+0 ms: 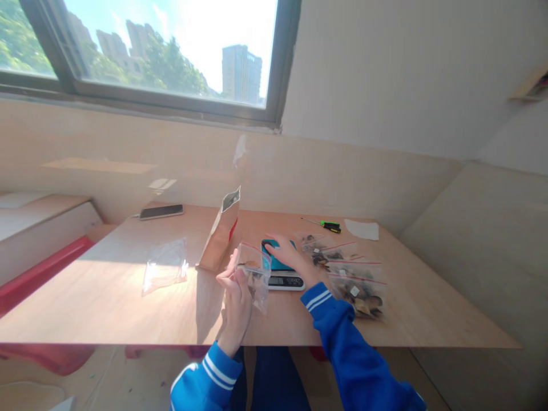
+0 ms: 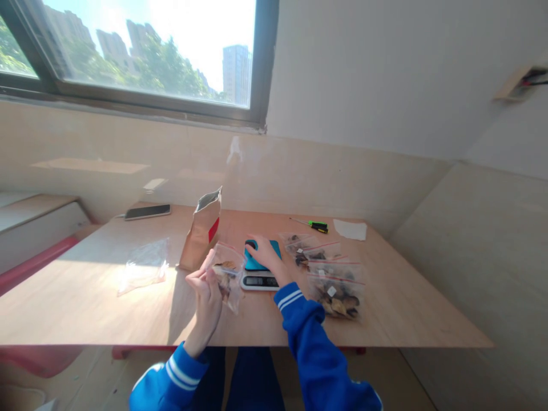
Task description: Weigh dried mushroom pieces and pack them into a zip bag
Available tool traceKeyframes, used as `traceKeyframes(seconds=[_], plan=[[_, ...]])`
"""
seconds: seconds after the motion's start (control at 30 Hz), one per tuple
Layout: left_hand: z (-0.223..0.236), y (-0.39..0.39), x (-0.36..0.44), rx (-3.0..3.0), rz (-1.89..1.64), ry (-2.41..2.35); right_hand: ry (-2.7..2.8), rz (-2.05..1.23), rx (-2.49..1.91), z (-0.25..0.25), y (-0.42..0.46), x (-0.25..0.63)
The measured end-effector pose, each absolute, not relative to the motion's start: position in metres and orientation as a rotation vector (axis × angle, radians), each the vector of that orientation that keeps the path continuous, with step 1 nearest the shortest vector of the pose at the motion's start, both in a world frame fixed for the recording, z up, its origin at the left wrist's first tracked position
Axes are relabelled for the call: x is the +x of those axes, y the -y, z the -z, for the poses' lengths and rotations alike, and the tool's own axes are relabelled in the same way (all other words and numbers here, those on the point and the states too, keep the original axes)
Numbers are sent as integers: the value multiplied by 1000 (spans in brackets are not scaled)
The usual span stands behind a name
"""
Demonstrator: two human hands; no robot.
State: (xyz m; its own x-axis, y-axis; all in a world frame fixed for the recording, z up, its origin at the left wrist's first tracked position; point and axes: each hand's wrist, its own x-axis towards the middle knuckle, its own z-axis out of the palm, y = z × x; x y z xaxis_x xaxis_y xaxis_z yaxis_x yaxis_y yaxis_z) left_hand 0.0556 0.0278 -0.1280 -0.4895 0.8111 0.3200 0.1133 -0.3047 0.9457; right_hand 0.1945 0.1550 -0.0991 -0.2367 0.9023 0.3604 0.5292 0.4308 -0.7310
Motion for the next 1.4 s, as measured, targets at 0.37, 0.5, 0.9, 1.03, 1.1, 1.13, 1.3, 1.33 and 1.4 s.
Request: traceKeyframes(seconds=[0.37,0.5,0.9,1.03,1.1,1.13,1.3,1.33,1.4], plan=[[122,-21,54,1083,-1856,-1502,1812,-541,-1234,110,-156,195],[122,-20,58,1112,-1881,-1421,1733,-605,-1090,62,-124,188],[110,-16,72,852,-1996,-1522,1521,-759,-1148,61,-30,176],[111,-3,91,912,-1941,-1350,1293,-927,-1086,100,-6,160],[114,5,98,919,-1953,-1251,1138,-937,-1053,110,2,156],[116,8,99,912,-1972,-1209,1072,-924,-1047,112,5,156],[118,13,75,944,-2030,-1240,960,-993,-959,105,16,170],[116,11,68,957,-2017,-1264,955,-1029,-941,103,18,173],[111,6,53,958,-1930,-1274,946,-1085,-919,99,21,178]])
